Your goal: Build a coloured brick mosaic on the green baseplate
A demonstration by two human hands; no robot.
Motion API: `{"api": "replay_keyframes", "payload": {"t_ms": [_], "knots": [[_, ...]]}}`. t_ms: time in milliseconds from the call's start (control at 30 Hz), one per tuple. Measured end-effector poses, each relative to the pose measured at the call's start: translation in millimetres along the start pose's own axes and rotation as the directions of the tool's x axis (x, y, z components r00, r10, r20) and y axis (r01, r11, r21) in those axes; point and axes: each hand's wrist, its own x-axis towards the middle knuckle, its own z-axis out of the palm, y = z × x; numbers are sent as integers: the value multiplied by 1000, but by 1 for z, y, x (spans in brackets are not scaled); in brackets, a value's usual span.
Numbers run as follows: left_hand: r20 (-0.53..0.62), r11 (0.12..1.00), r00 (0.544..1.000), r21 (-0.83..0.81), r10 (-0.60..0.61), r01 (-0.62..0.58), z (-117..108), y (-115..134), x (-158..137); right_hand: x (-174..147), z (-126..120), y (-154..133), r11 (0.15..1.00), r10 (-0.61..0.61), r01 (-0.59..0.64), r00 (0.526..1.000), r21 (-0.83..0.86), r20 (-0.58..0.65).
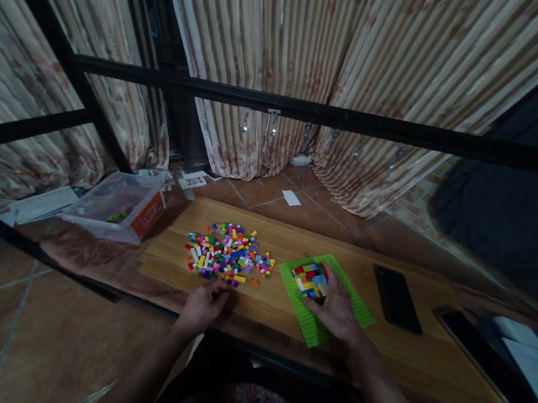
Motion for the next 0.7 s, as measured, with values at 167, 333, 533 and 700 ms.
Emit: {"api": "replay_keyframes", "payload": {"t_ms": [167, 333, 533, 700], "knots": [[-12, 999, 1000, 47, -11, 11, -2, 4, 0, 4, -3, 6, 996, -85, 83, 993, 32, 78], [3, 998, 999, 50, 38, -38, -7, 4, 2, 1, -3, -16, 989, -142, 141, 989, -36, -31], [-114, 1000, 993, 23, 4, -2, -21, -10, 11, -8, 36, -89, 932, -353, 358, 931, 47, -91], [-311, 993, 949, 88, -50, 81, -41, -25, 21, 5, 66, -129, 952, -290, 295, 954, 80, -70]]}}
